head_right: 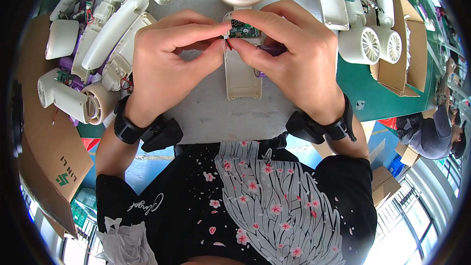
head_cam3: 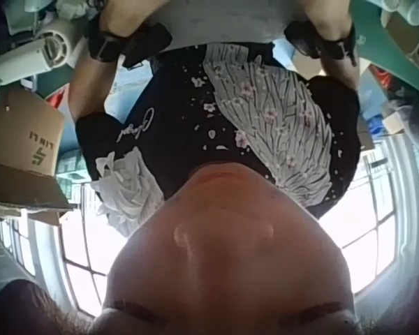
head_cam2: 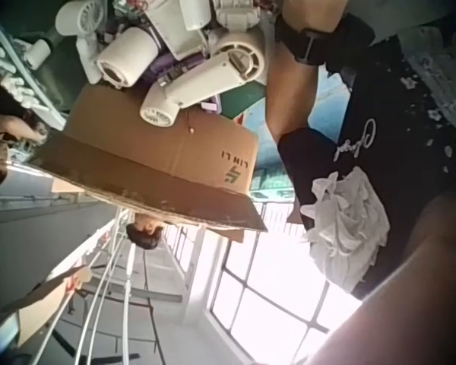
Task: The person picks up a battery pack and a fan housing, then connects the battery pack's wire to a circuit board. They place the battery pack into the housing, press the circuit board into position, and set the assembly aside.
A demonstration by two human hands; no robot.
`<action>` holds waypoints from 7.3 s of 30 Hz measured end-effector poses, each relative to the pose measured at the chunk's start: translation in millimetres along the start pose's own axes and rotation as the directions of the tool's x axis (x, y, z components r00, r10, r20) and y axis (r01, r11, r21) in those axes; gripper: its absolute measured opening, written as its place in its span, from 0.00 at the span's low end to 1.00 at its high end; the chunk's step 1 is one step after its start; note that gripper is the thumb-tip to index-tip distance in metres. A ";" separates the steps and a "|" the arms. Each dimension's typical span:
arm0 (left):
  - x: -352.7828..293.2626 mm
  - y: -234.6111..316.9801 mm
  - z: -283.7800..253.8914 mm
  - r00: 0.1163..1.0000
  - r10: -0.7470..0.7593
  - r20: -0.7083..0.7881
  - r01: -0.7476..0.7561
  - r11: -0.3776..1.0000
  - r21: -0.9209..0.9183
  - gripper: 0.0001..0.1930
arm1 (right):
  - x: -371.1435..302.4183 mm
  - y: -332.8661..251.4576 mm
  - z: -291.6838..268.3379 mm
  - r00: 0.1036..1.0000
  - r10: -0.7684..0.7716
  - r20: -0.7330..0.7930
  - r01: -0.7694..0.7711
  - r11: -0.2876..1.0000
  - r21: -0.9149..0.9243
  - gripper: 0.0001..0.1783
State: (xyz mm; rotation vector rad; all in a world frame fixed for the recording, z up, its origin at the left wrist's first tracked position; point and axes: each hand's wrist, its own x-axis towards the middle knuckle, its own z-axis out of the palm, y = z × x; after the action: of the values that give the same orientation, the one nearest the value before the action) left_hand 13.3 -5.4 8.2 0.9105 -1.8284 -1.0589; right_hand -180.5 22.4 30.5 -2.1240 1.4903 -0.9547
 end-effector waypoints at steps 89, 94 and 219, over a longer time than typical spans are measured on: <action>3.9 -2.6 5.3 0.989 0.024 0.143 -0.021 1.000 -0.023 0.14 | -0.9 -7.3 -18.2 0.923 0.301 0.240 -0.333 0.937 0.109 0.08; 4.9 -0.5 -0.4 0.980 0.004 0.199 0.015 0.996 -0.092 0.15 | -18.5 -18.4 -37.8 0.968 0.201 0.150 -0.201 0.979 -0.015 0.12; 2.9 -2.8 10.8 0.993 0.046 0.108 -0.049 0.998 0.026 0.14 | -30.4 -7.8 -56.4 0.736 0.315 0.599 -0.631 0.638 0.441 0.53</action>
State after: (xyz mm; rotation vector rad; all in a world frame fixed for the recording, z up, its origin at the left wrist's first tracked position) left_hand 3.0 -5.5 3.1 0.8370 -1.9484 -1.0730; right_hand -221.7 57.7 65.4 -1.2256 1.1684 -0.5413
